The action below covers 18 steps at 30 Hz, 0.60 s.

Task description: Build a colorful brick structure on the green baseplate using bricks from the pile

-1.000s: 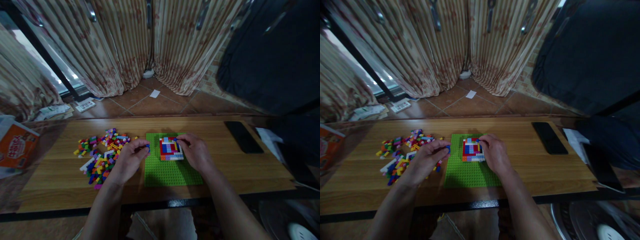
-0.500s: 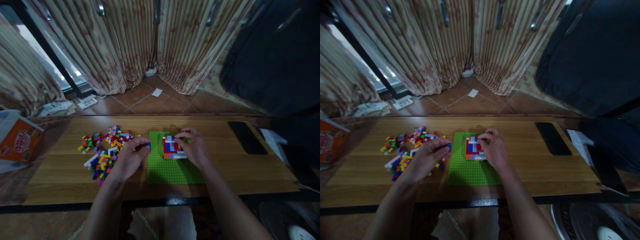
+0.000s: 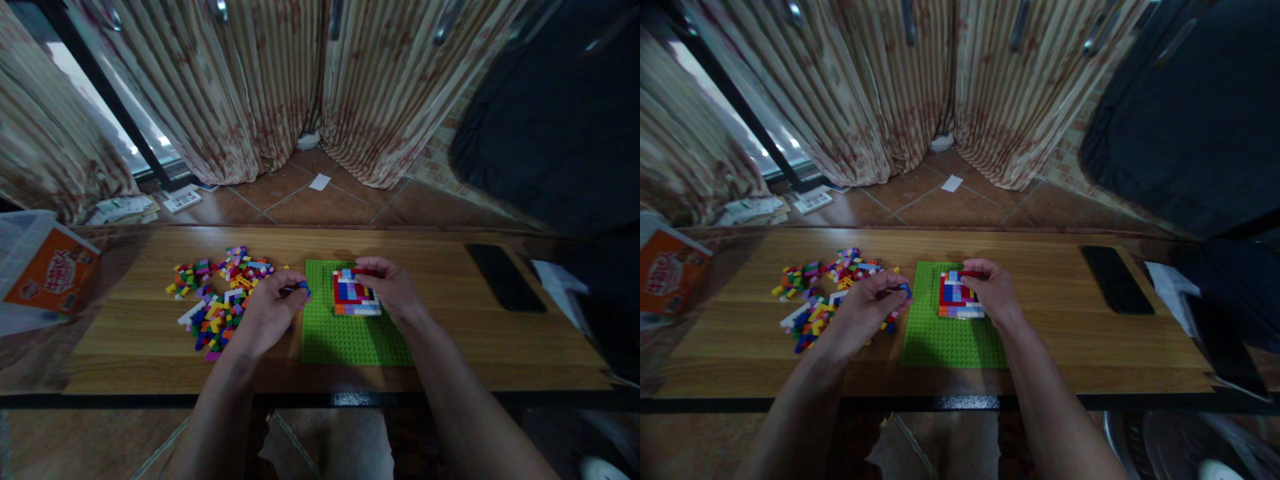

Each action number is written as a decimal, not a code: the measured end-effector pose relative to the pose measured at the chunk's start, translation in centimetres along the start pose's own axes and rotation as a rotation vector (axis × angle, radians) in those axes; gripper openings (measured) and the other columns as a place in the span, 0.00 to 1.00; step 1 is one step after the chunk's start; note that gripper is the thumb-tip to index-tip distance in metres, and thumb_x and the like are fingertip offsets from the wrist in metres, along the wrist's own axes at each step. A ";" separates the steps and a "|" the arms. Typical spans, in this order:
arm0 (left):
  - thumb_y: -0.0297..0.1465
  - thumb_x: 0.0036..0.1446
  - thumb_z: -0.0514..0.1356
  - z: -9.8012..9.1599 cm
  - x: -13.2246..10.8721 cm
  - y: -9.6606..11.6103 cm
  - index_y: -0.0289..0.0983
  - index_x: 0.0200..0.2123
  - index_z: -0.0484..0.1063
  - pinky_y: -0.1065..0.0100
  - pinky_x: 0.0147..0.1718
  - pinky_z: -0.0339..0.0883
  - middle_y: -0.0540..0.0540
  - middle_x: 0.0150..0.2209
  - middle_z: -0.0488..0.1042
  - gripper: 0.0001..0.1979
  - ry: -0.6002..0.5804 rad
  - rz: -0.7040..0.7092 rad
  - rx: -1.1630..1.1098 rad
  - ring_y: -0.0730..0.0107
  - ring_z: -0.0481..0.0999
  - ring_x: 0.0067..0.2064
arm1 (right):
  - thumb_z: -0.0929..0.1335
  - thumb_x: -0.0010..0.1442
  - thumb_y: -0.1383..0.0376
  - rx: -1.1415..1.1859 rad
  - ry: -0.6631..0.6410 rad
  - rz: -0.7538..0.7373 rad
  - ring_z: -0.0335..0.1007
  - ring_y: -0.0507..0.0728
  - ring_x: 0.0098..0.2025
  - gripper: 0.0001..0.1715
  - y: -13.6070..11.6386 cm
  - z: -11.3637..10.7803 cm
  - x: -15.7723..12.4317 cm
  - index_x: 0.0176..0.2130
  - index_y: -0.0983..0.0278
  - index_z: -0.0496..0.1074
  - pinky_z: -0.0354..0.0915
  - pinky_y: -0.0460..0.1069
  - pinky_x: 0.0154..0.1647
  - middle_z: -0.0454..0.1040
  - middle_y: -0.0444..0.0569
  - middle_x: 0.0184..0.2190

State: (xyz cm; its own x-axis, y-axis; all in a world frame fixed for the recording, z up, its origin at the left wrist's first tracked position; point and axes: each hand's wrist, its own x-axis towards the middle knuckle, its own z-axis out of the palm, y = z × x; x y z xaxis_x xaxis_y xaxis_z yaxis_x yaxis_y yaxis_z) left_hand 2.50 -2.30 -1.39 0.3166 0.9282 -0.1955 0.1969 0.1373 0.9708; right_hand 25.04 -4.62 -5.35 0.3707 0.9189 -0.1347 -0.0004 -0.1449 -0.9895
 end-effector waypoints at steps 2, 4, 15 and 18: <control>0.33 0.48 0.63 0.2 0.1 -0.2 0.35 0.34 0.74 0.68 0.33 0.66 0.49 0.29 0.76 0.10 0.008 0.012 -0.006 0.67 0.75 0.32 | 0.75 0.39 0.63 -0.002 -0.011 0.006 0.74 0.53 0.31 0.20 0.0 0.0 0.0 0.37 0.62 0.76 0.69 0.52 0.37 0.79 0.44 0.31; 0.33 0.47 0.63 0.5 0.3 -0.3 0.35 0.34 0.74 0.68 0.34 0.66 0.48 0.31 0.76 0.10 0.003 0.027 -0.013 0.67 0.75 0.34 | 0.74 0.40 0.64 -0.020 -0.013 0.005 0.74 0.54 0.32 0.21 0.1 0.0 0.0 0.38 0.62 0.76 0.70 0.53 0.38 0.80 0.45 0.32; 0.30 0.46 0.65 2.4 0.6 -0.4 0.34 0.39 0.76 0.67 0.38 0.66 0.48 0.35 0.78 0.14 -0.001 0.028 -0.049 0.69 0.75 0.35 | 0.75 0.45 0.56 0.133 0.095 -0.024 0.76 0.56 0.39 0.17 -0.2 -1.9 0.0 0.36 0.60 0.78 0.70 0.53 0.41 0.81 0.47 0.35; 0.30 0.45 0.65 2.5 0.5 -0.2 0.34 0.39 0.76 0.68 0.38 0.67 0.47 0.36 0.78 0.14 0.001 0.029 -0.052 0.69 0.75 0.35 | 0.75 0.46 0.56 0.095 0.235 -0.054 0.75 0.56 0.35 0.15 -0.4 -2.6 -0.1 0.33 0.61 0.77 0.69 0.52 0.36 0.80 0.48 0.32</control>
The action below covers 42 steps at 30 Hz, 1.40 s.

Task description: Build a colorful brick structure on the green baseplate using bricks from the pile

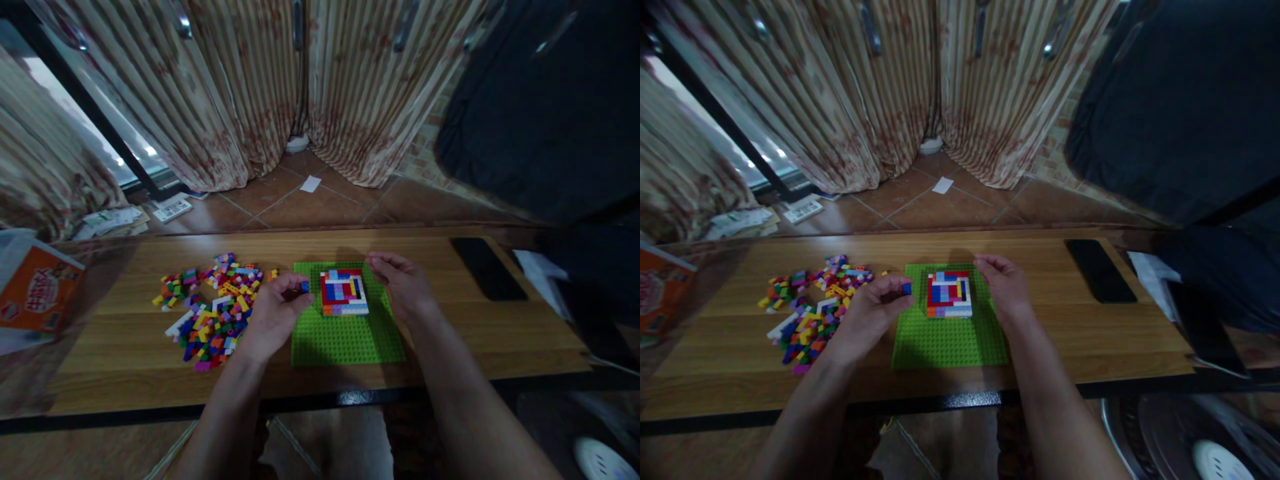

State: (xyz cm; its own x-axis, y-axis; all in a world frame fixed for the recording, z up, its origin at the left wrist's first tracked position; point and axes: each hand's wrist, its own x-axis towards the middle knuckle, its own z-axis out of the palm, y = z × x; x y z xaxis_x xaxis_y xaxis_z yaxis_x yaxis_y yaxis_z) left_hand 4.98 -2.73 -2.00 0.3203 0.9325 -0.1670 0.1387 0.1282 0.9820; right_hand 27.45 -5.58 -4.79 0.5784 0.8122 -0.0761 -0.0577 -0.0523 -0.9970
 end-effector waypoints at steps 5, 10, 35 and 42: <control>0.31 0.49 0.63 0.8 -0.2 0.2 0.35 0.37 0.78 0.66 0.39 0.68 0.47 0.34 0.79 0.11 -0.081 0.010 -0.016 0.66 0.76 0.37 | 0.73 0.51 0.58 -0.096 -0.054 -0.164 0.75 0.56 0.35 0.11 -1.0 0.2 -1.6 0.35 0.61 0.78 0.69 0.52 0.38 0.80 0.47 0.33; 0.28 0.52 0.61 1.9 -0.7 -0.1 0.37 0.42 0.76 0.63 0.43 0.70 0.46 0.36 0.79 0.12 -0.200 0.026 -0.168 0.65 0.77 0.40 | 0.68 0.59 0.61 -0.329 -0.376 -0.411 0.74 0.57 0.43 0.09 -1.9 1.0 -4.2 0.40 0.56 0.79 0.69 0.55 0.45 0.78 0.47 0.41; 0.37 0.55 0.58 -9.5 -0.9 -0.2 0.35 0.31 0.74 0.73 0.21 0.52 0.53 0.21 0.66 0.11 0.312 0.122 0.179 0.76 0.61 0.23 | 0.63 0.65 0.64 -0.882 -0.604 -0.736 0.72 0.60 0.40 0.10 2.0 10.3 -10.5 0.41 0.60 0.74 0.66 0.54 0.42 0.76 0.51 0.38; 0.35 0.55 0.58 -8.9 -1.5 0.7 0.33 0.31 0.74 0.73 0.24 0.55 0.53 0.22 0.66 0.10 0.273 0.153 0.182 0.76 0.62 0.25 | 0.66 0.59 0.64 -0.839 -0.645 -0.782 0.67 0.64 0.49 0.17 2.3 11.5 -11.0 0.48 0.61 0.73 0.65 0.59 0.52 0.70 0.55 0.50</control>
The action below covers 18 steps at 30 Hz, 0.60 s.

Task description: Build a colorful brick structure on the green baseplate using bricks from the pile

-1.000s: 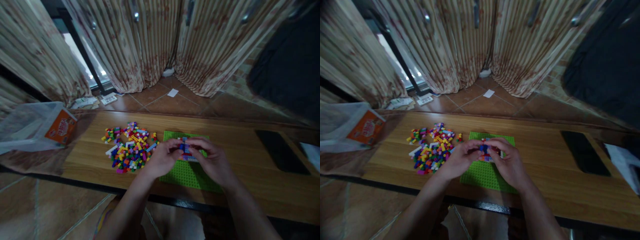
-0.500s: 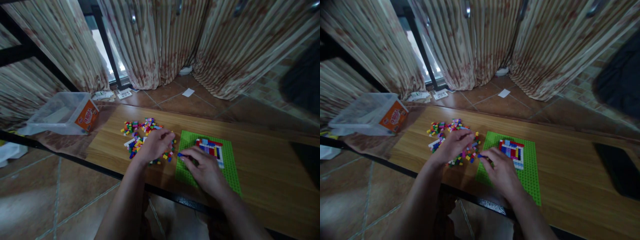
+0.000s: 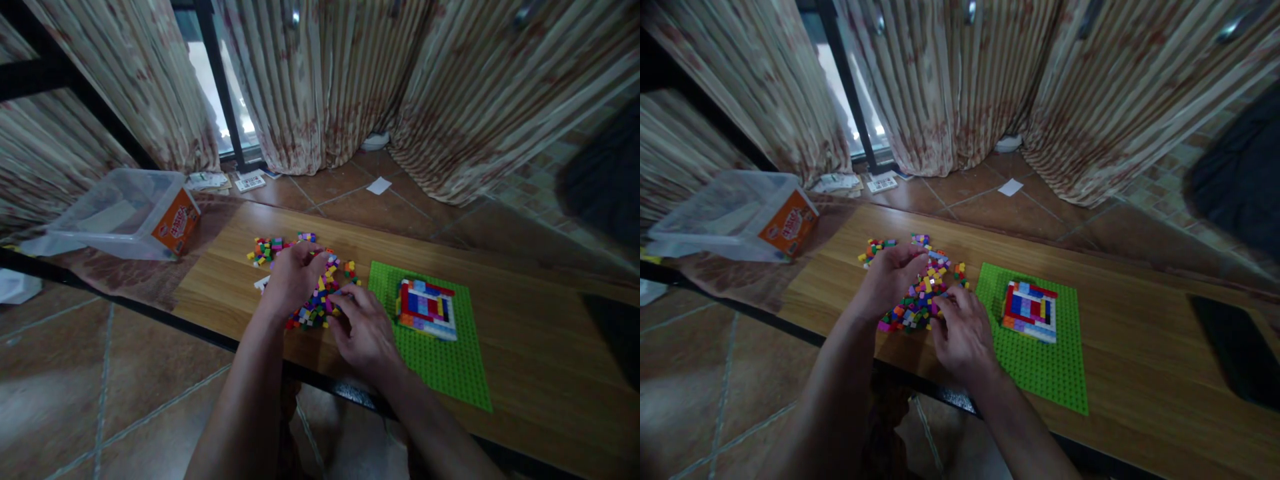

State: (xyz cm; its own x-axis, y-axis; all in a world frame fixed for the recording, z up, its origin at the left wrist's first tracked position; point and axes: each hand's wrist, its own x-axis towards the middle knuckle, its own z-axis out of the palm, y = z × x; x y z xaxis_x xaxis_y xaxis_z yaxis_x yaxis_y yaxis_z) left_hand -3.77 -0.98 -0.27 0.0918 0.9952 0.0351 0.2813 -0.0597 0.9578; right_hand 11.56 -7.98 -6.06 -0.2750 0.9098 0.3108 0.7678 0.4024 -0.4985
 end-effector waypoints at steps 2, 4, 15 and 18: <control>0.34 0.55 0.58 0.0 0.1 -0.1 0.33 0.31 0.74 0.73 0.24 0.55 0.53 0.22 0.66 0.10 0.001 -0.010 -0.006 0.76 0.63 0.25 | 0.67 0.58 0.64 -0.007 -0.016 0.015 0.66 0.65 0.50 0.17 -0.3 0.3 0.1 0.48 0.62 0.74 0.65 0.60 0.52 0.69 0.56 0.50; 0.34 0.56 0.58 0.0 0.1 -0.3 0.32 0.33 0.74 0.73 0.24 0.56 0.53 0.22 0.68 0.11 0.006 0.001 0.003 0.75 0.63 0.25 | 0.67 0.57 0.65 -0.010 -0.021 0.036 0.65 0.66 0.50 0.18 -0.6 0.6 0.3 0.48 0.63 0.74 0.65 0.61 0.52 0.69 0.57 0.49; 0.35 0.54 0.58 -0.1 0.2 -0.1 0.32 0.31 0.75 0.74 0.25 0.57 0.51 0.23 0.69 0.11 0.004 0.018 0.058 0.74 0.64 0.26 | 0.65 0.60 0.66 -0.009 0.002 0.079 0.66 0.62 0.50 0.13 -0.4 0.5 0.5 0.45 0.63 0.75 0.65 0.57 0.52 0.70 0.55 0.48; 0.36 0.54 0.59 -0.1 0.3 -0.3 0.33 0.33 0.76 0.74 0.24 0.57 0.51 0.23 0.69 0.12 0.006 0.015 0.083 0.74 0.64 0.26 | 0.67 0.59 0.64 -0.035 -0.004 0.078 0.65 0.64 0.51 0.15 -0.5 0.7 0.5 0.47 0.63 0.74 0.64 0.59 0.53 0.69 0.55 0.50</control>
State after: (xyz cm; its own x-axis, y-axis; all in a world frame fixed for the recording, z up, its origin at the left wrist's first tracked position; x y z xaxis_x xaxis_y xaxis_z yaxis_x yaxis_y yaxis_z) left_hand -3.90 -0.65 -0.54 0.0913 0.9945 0.0509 0.3585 -0.0805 0.9300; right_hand 10.62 -7.66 -6.22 -0.2159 0.9388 0.2684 0.8068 0.3264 -0.4926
